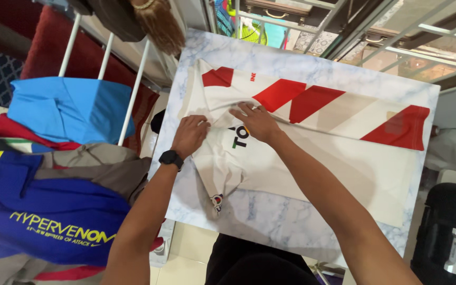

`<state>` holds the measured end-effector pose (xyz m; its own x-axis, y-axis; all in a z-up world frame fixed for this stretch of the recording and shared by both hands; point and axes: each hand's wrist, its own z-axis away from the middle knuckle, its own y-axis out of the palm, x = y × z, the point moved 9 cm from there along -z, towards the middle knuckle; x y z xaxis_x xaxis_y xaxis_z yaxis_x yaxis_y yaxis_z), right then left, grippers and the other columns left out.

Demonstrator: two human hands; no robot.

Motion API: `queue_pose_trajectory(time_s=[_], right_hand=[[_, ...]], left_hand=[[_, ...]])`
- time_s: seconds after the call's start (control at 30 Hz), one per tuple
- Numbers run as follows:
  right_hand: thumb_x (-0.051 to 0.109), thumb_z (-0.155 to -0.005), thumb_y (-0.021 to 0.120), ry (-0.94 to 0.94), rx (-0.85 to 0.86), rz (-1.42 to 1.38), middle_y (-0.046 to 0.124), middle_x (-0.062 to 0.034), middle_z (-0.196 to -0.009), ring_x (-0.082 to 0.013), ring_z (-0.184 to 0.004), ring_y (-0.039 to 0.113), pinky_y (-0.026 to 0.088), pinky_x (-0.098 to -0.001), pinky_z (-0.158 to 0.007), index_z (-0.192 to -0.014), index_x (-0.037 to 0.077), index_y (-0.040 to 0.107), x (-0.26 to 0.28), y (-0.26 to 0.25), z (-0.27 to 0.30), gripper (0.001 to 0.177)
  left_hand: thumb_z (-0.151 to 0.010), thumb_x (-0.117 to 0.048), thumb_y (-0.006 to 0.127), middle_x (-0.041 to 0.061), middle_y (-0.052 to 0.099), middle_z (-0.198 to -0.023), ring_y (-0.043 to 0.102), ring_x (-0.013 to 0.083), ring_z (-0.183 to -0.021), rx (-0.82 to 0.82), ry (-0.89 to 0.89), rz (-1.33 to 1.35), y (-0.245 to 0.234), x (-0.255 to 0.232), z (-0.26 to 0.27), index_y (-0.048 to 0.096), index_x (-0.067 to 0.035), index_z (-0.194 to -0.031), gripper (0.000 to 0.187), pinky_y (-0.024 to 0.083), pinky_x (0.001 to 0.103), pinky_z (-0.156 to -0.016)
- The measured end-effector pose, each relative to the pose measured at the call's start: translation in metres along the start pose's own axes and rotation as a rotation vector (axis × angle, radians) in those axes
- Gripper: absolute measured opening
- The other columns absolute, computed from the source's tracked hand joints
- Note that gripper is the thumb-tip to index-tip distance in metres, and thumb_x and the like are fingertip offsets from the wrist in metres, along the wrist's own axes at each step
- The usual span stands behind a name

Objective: The person picks up a shirt from a pile, spreads it on a table, and folds it into a small rectangle before placing it inside a suitcase.

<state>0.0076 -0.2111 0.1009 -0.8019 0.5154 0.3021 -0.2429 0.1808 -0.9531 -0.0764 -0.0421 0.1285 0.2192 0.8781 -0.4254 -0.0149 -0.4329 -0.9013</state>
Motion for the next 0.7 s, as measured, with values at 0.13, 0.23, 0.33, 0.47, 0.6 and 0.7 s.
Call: queue_pose_trajectory(time_s=[0.13, 0.23, 0.33, 0.47, 0.6, 0.7], right_hand=[[0.011, -0.080, 0.068, -0.070, 0.039, 0.004, 0.046, -0.0139, -0.153, -0.0338, -0.140, 0.044, 0.031, -0.0545, -0.109, -0.133, 0.016, 0.058, 0.029, -0.005, -0.013, 0.054], [0.015, -0.077, 0.072, -0.161, 0.058, 0.045, 0.057, -0.0071, -0.140, -0.0302, -0.139, 0.050, 0.030, -0.0540, -0.112, -0.115, 0.013, 0.063, 0.044, -0.004, -0.009, 0.039], [0.009, -0.085, 0.067, -0.152, 0.073, 0.044, 0.063, -0.0067, -0.122, -0.0266, -0.116, 0.061, 0.037, -0.0496, -0.115, -0.117, 0.012, 0.062, 0.046, -0.001, 0.003, 0.033], [0.006, -0.090, 0.064, -0.144, -0.006, 0.135, 0.064, -0.0072, -0.110, -0.0274, -0.108, 0.063, 0.044, -0.0448, -0.098, -0.117, 0.012, 0.062, 0.052, -0.003, 0.025, 0.028], [0.007, -0.086, 0.061, -0.076, 0.010, 0.133, 0.064, -0.0099, -0.110, -0.0285, -0.107, 0.064, 0.044, -0.0446, -0.091, -0.117, 0.010, 0.060, 0.054, 0.007, 0.044, 0.031], [0.004, -0.083, 0.060, -0.063, -0.020, 0.157, 0.064, -0.0100, -0.112, -0.0288, -0.110, 0.064, 0.044, -0.0439, -0.092, -0.119, 0.010, 0.059, 0.057, 0.011, 0.054, 0.037]], left_hand=[[-0.096, -0.011, 0.062, 0.008, 0.065, -0.130, 0.056, 0.0256, -0.125, -0.024, 0.152, -0.003, -0.014, -0.026, 0.006, 0.067, -0.007, -0.113, 0.018, 0.038, 0.045, -0.109], [-0.090, -0.011, 0.062, 0.008, 0.065, -0.132, 0.056, 0.0251, -0.130, 0.006, 0.278, -0.072, -0.020, -0.044, 0.014, 0.065, -0.008, -0.113, 0.023, 0.037, 0.044, -0.109], [-0.093, -0.012, 0.061, 0.008, 0.066, -0.130, 0.058, 0.0233, -0.125, 0.026, 0.336, -0.116, -0.022, -0.052, 0.023, 0.064, -0.007, -0.118, 0.026, 0.038, 0.042, -0.110], [-0.098, -0.014, 0.060, 0.007, 0.069, -0.114, 0.061, 0.0237, -0.116, 0.154, 0.289, -0.089, -0.009, -0.052, 0.028, 0.066, -0.007, -0.115, 0.020, 0.040, 0.042, -0.107], [-0.099, -0.023, 0.063, 0.010, 0.071, -0.103, 0.064, 0.0281, -0.104, 0.205, 0.144, 0.061, 0.013, -0.029, 0.021, 0.069, -0.008, -0.109, 0.019, 0.047, 0.043, -0.093], [-0.102, -0.021, 0.062, 0.013, 0.072, -0.102, 0.066, 0.0330, -0.100, -0.011, -0.074, 0.160, 0.036, 0.023, 0.004, 0.068, -0.008, -0.107, 0.015, 0.051, 0.044, -0.088]])
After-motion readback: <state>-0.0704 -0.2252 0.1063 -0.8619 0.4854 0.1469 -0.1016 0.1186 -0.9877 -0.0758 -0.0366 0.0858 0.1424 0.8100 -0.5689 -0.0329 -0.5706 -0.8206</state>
